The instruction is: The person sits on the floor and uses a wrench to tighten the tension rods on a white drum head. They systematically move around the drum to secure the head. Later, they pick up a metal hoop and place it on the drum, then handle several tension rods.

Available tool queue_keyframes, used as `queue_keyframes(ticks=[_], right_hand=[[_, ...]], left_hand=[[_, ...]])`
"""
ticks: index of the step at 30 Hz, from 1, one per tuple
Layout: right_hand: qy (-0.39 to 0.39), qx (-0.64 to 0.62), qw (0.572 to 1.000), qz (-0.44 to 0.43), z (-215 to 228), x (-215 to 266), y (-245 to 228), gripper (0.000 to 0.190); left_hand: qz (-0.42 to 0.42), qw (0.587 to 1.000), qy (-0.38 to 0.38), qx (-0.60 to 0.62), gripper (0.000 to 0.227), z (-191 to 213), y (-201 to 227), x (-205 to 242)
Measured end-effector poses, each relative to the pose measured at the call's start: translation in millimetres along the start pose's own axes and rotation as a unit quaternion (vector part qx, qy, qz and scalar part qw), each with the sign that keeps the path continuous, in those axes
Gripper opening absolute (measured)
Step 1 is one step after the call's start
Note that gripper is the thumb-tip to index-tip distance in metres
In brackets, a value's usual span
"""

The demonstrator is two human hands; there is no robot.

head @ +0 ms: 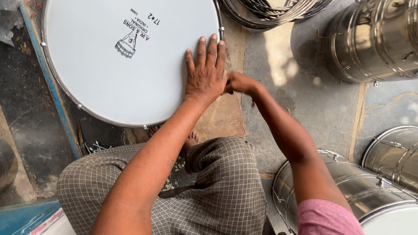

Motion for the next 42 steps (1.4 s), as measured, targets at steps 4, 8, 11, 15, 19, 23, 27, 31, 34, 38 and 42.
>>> queue_keyframes(ticks=[4,8,11,15,19,23,27,31,34,38,42], right_hand=[[0.025,0.136,0.988,0.07,15,-2,-34,0.03],[0.092,-0.104,0.985,0.098,-24,70,-8,0.02],[0.05,-0.334,0.936,0.096,-87,94,-6,0.016],[0.006,-0.397,0.915,0.069,-132,77,-36,0.024],[0.026,-0.428,0.895,0.123,-141,43,-62,0.035],[0.029,-0.366,0.927,0.079,-121,55,-15,0.03],[0.308,-0.21,0.928,-0.021,73,100,68,0.024],[0.259,-0.268,0.927,0.045,73,120,50,0.031],[0.119,-0.248,0.961,0.032,-39,113,15,0.038],[0.003,-0.387,0.92,0.063,-120,96,-31,0.026],[-0.023,-0.397,0.914,0.083,-130,75,-56,0.026]], left_hand=[[0.003,1.0,-0.005,-0.022,0.076,7,3,0],[-0.001,1.0,0.009,-0.02,0.077,0,1,2],[-0.001,1.0,0.01,-0.022,0.076,-3,0,6],[0.003,1.0,0.006,-0.024,0.075,-1,0,1],[0.005,0.999,0.012,-0.031,0.075,0,1,2],[0.003,1.0,0.004,-0.024,0.075,1,-1,0],[0.005,1.0,-0.011,-0.012,0.075,0,1,5],[0.006,1.0,-0.019,-0.013,0.073,2,2,6],[0.005,1.0,0.001,-0.016,0.074,6,0,1],[0.012,1.0,-0.015,-0.02,0.076,2,-2,3],[0.013,1.0,-0.001,-0.023,0.076,7,-1,3]])
Point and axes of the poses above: each hand's wrist, its own x-axis away from the middle knuckle, its own z-axis out of the back of the hand, y = z × x, the point moved 8 cm from there along -x, towards the middle knuckle, and after that the axes turned 2 degrees about y, right-handed, at the moved point
